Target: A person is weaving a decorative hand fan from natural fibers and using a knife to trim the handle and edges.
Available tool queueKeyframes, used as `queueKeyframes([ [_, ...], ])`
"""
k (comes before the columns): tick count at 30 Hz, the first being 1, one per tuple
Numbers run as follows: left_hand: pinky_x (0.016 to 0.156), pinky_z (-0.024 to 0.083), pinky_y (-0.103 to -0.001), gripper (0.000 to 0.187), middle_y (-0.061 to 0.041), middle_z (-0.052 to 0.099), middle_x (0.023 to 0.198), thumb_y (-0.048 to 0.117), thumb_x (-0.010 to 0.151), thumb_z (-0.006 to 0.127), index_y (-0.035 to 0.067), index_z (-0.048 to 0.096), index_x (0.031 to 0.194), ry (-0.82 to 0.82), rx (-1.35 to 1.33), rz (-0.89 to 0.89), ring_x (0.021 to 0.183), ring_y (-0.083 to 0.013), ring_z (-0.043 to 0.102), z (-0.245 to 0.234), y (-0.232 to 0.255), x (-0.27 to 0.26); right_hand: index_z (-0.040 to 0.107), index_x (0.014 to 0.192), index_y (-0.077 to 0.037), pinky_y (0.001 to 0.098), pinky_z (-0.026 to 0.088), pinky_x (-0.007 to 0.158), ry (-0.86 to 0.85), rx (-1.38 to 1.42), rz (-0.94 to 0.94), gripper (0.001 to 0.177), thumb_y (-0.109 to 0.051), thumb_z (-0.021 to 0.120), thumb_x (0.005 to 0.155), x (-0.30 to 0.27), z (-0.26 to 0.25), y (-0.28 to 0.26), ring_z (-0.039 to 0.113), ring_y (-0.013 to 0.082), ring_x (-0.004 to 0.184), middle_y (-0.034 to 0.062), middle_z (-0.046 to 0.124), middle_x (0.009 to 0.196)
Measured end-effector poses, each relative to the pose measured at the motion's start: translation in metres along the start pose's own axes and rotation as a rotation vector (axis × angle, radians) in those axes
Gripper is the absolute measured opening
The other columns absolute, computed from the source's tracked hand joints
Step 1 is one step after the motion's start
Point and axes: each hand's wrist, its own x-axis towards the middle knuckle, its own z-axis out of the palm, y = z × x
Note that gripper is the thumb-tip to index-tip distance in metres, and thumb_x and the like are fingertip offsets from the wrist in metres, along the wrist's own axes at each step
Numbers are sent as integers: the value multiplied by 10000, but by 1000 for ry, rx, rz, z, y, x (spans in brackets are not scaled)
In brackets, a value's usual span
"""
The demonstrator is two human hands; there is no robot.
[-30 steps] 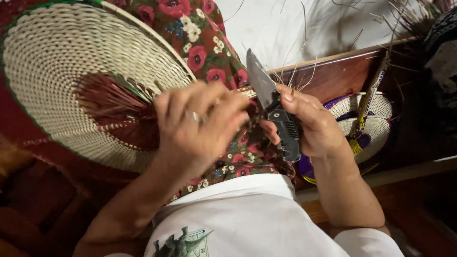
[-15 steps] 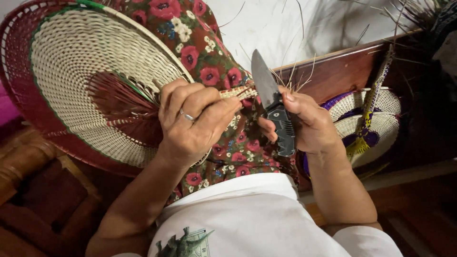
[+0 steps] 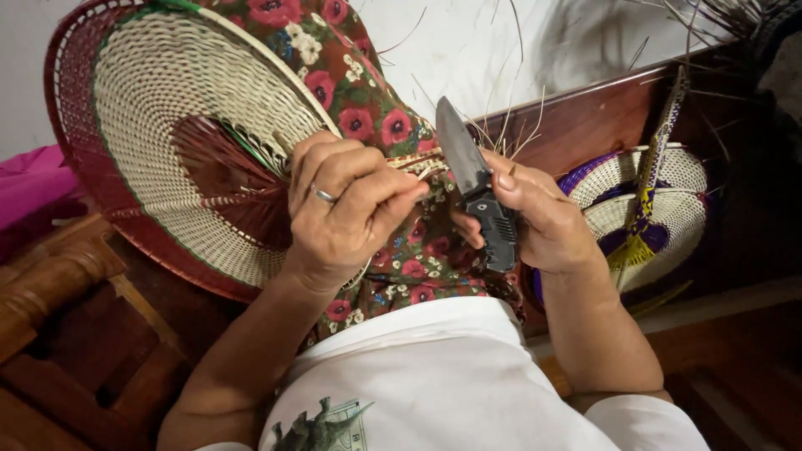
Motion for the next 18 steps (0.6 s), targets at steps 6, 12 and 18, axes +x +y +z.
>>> queueKeyframes([
  [6, 849, 502, -400, 210, -58, 611, 952, 296, 1047, 635, 110, 679, 961, -60, 75, 10, 872, -241, 599, -2, -1, 1, 446, 1446, 61, 279, 458, 603, 39, 26, 2, 616, -360, 569, 1014, -1, 2, 8, 554, 198, 611, 134, 546, 732],
  [12, 811, 496, -391, 112, -36, 596, 957, 232, 1002, 798, 139, 737, 991, -61, 152, 33, 862, -226, 583, 2, -1, 3, 514, 1307, 76, 282, 457, 599, 53, 22, -38, 496, -342, 525, 1040, 1, -1, 12, 545, 196, 607, 141, 544, 733],
  [18, 808, 529, -417, 226, -27, 603, 937, 83, 979, 847, 197, 696, 1104, 28, 96, 58, 847, -222, 596, 6, -1, -5, 543, 1202, 77, 286, 454, 591, 50, -18, -56, 450, -342, 507, 1042, 1, 1, 9, 534, 202, 606, 141, 534, 742],
])
